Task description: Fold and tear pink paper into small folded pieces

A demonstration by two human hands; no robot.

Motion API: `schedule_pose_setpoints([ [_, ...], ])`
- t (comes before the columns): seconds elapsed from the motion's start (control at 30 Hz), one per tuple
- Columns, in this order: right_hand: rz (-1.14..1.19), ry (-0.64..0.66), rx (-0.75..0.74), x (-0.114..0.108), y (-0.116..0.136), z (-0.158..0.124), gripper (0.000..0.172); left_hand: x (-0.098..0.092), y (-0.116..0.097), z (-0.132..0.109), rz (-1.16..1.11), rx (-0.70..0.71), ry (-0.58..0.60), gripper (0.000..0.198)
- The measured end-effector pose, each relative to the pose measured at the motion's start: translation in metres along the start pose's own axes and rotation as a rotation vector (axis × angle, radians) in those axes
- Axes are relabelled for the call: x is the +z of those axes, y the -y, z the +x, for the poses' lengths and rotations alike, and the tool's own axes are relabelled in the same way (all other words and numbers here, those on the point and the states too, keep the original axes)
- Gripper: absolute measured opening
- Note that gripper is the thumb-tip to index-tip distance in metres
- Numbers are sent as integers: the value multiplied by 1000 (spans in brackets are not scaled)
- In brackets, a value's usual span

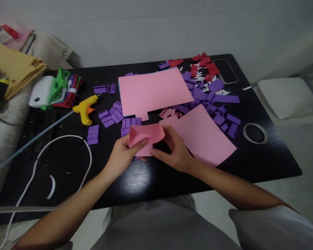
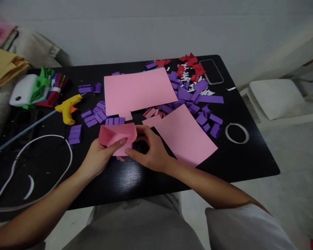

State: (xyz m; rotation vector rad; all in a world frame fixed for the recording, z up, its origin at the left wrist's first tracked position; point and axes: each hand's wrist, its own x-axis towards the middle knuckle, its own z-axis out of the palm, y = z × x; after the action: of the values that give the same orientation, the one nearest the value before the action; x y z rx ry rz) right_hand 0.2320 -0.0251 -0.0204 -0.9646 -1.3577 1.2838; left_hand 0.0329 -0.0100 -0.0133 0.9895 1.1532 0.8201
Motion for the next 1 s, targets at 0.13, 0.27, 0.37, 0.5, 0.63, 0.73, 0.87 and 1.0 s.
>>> schedule_pose_setpoints([
  [0.13,49,-7,62,2,-7,1,40,0,1,0,-70,-41,-37,35],
  [0.27,107,-82,151,1,-8,5,23,0,2,0,-63,-41,-25,35],
  [0.37,104,-93,208,0,-6,7,26,1,1,-2,-17,-28,-3,32],
  [0.5,137,-70,262,-1,-3,9,27,4,-5,-4,86,8,-10,27],
  [0.63,130,-27,233,-3,0,6,21,6,-8,-5,203,97,-79,26],
  [0.73,105,32,170,-3,4,0,47,5,-6,-5,326,225,-145,24],
  [0.87,-62,24,104,2,5,-6,65,4,-1,-7,436,367,-157,19],
  [1.0,-126,-121,117,7,-1,-4,32,3,4,-11,554,449,-142,15],
])
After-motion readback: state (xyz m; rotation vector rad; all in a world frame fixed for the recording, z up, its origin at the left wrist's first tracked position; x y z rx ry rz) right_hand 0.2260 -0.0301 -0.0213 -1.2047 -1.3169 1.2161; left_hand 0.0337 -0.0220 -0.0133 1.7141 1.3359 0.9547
